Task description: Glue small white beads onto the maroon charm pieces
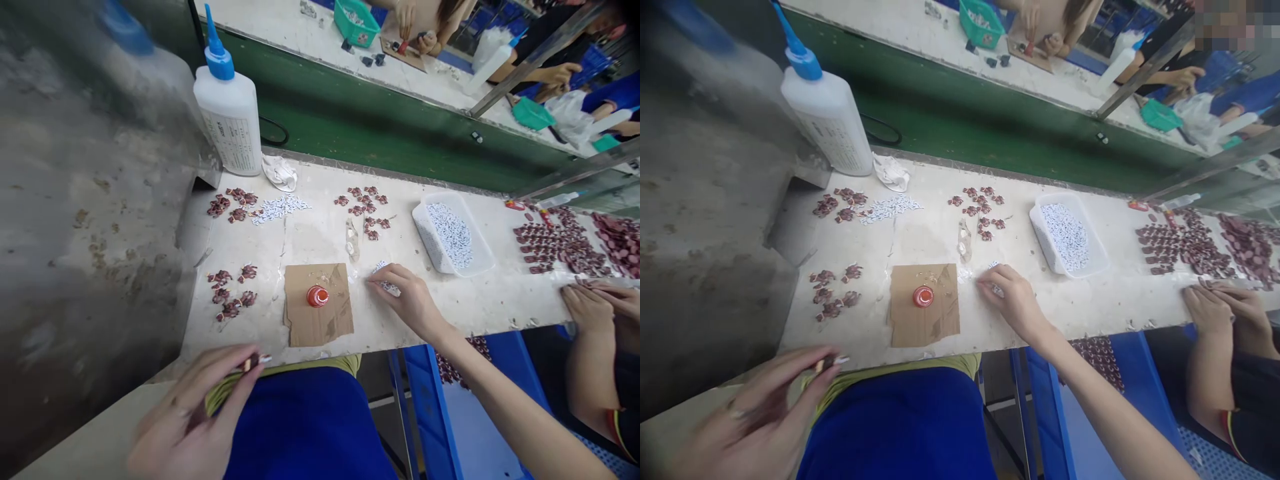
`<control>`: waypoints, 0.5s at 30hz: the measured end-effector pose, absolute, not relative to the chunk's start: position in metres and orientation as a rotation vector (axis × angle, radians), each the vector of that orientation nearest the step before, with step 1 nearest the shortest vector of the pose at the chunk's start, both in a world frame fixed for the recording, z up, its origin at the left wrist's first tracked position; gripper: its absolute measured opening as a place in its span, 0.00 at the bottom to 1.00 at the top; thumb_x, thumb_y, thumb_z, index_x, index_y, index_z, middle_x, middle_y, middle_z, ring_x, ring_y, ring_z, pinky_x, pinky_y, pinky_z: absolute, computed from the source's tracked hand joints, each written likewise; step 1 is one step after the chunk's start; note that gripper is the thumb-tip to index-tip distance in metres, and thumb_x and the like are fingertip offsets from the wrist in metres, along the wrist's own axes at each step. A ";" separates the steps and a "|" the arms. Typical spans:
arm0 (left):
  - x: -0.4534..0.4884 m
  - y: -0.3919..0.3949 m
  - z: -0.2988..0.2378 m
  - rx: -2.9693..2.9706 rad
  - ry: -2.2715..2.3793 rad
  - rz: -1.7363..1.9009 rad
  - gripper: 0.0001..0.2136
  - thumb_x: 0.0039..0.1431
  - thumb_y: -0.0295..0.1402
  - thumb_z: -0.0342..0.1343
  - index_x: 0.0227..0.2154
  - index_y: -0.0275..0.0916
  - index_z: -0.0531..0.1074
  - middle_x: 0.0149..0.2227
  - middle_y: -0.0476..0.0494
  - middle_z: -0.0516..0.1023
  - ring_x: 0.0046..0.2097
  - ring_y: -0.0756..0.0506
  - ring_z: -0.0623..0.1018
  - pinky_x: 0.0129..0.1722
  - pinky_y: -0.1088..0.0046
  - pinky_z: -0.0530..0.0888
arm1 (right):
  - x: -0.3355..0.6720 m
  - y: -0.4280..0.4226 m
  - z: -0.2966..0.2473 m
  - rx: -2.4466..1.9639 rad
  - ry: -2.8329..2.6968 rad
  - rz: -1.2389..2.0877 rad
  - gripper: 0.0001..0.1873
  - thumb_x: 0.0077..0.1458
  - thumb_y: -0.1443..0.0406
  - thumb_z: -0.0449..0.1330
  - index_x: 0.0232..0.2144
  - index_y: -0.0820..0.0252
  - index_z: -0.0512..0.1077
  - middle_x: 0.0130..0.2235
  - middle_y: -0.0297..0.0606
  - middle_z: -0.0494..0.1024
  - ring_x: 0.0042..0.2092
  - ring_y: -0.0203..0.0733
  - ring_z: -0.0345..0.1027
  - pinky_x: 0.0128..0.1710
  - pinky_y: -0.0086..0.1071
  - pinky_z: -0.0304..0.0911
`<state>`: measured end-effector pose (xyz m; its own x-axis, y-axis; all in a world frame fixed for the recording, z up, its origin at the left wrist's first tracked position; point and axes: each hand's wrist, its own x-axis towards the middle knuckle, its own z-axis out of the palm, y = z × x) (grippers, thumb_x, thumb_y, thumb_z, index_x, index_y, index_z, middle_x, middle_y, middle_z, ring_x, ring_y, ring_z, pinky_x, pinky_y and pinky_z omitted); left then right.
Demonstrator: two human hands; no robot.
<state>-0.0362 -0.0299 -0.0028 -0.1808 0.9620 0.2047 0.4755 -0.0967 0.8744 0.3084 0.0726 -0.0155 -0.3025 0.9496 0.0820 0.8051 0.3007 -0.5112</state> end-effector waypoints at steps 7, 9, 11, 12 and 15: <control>-0.012 -0.014 -0.014 1.392 1.614 1.189 0.10 0.62 0.31 0.63 0.46 0.44 0.75 0.42 0.52 0.82 0.42 0.56 0.83 0.49 0.89 0.78 | 0.258 0.067 0.001 -1.429 -1.974 0.904 0.05 0.65 0.64 0.63 0.40 0.55 0.80 0.37 0.37 0.83 0.39 0.42 0.78 0.40 0.37 0.74; -0.014 -0.015 -0.016 1.485 1.616 1.168 0.10 0.63 0.29 0.62 0.47 0.45 0.76 0.43 0.53 0.81 0.43 0.57 0.81 0.50 0.90 0.77 | 0.249 0.067 0.002 -1.390 -1.965 0.938 0.06 0.66 0.65 0.62 0.41 0.54 0.81 0.40 0.37 0.85 0.41 0.42 0.79 0.41 0.38 0.75; -0.018 -0.017 -0.018 1.553 1.588 1.182 0.11 0.62 0.26 0.62 0.45 0.46 0.77 0.43 0.54 0.82 0.44 0.57 0.81 0.52 0.89 0.76 | 0.243 0.067 0.003 -1.377 -1.959 0.952 0.07 0.66 0.66 0.62 0.42 0.53 0.81 0.42 0.37 0.85 0.42 0.43 0.80 0.43 0.40 0.75; -0.020 -0.018 -0.019 1.567 1.570 1.185 0.12 0.61 0.26 0.63 0.46 0.46 0.77 0.43 0.54 0.82 0.44 0.56 0.82 0.52 0.87 0.77 | 0.241 0.068 0.002 -1.381 -1.955 0.954 0.07 0.65 0.65 0.63 0.42 0.53 0.81 0.42 0.37 0.86 0.42 0.43 0.80 0.43 0.40 0.76; -0.023 -0.020 -0.022 1.585 1.541 1.131 0.19 0.60 0.27 0.65 0.53 0.48 0.76 0.46 0.55 0.83 0.44 0.54 0.84 0.54 0.84 0.78 | 0.238 0.069 0.001 -1.396 -1.959 0.956 0.06 0.64 0.66 0.64 0.41 0.54 0.81 0.40 0.36 0.86 0.39 0.42 0.80 0.42 0.39 0.75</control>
<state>-0.0232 -0.0196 -0.0218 -0.0610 0.9881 0.1413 0.4307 -0.1017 0.8968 0.2377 0.0686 0.0013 -0.3126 0.9494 0.0292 0.5614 0.2095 -0.8006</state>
